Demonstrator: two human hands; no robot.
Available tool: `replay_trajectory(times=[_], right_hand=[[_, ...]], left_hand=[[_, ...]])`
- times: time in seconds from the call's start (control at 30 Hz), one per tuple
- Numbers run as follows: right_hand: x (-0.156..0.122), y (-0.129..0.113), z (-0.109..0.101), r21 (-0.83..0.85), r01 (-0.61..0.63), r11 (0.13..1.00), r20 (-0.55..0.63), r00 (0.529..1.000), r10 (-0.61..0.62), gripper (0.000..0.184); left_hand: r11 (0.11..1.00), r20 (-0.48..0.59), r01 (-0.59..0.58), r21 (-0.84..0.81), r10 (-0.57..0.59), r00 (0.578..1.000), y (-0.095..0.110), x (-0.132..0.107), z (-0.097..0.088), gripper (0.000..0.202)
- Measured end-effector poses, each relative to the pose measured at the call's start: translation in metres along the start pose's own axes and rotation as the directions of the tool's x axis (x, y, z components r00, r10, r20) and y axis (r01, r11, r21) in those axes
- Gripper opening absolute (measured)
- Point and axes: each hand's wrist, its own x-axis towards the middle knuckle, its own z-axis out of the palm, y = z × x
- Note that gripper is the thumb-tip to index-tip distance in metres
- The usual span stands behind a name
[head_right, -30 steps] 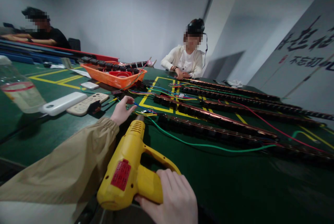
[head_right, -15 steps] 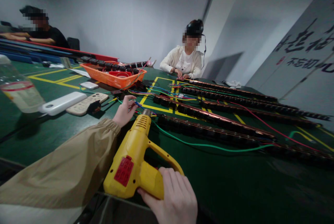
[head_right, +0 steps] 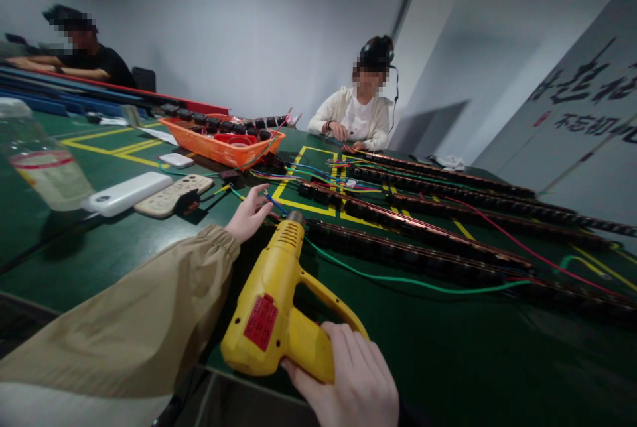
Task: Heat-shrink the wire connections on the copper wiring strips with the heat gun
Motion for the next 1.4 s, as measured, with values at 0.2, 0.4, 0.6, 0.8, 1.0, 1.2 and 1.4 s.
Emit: replay_trajectory(times=[0.2,0.4,0.6,0.8,1.0,1.2,1.4], right_hand=[[0.008,-0.005,-0.005,-0.005,-0.024,1.000,0.026,0.999,0.024,0.052],[0.017,-0.007,-0.009,0.037,-0.040,0.999,0.129,0.991,0.035,0.052],[0.015,-0.005,-0.001,0.067,-0.075,0.995,0.179,0.982,0.062,0.045],[0.020,-0.012,0.008,0.118,-0.090,0.989,0.160,0.985,0.071,0.057],[0.026,-0.023,0.013,0.133,-0.077,0.988,0.148,0.987,0.057,0.062],[0.029,-0.032,0.019,0.162,-0.074,0.984,0.151,0.987,0.049,0.061],[0.033,-0.038,0.025,0.178,-0.087,0.980,0.144,0.988,0.061,0.064]], left_hand=[[0.994,-0.089,0.081,-0.080,-0.088,0.992,0.003,0.003,0.000,0.020],[0.960,-0.099,0.219,-0.174,-0.238,0.966,0.012,0.003,-0.001,0.018],[0.960,-0.132,0.202,-0.195,-0.230,0.964,0.012,0.002,-0.001,0.016],[0.970,-0.162,0.186,-0.159,-0.212,0.964,0.011,0.002,-0.001,0.016],[0.950,-0.231,0.042,0.309,0.032,0.972,0.007,0.001,-0.011,0.025],[0.866,-0.236,0.166,0.472,-0.057,0.970,0.008,0.002,-0.018,0.032],[0.832,-0.208,0.250,0.495,-0.166,0.964,0.011,0.003,-0.022,0.033]])
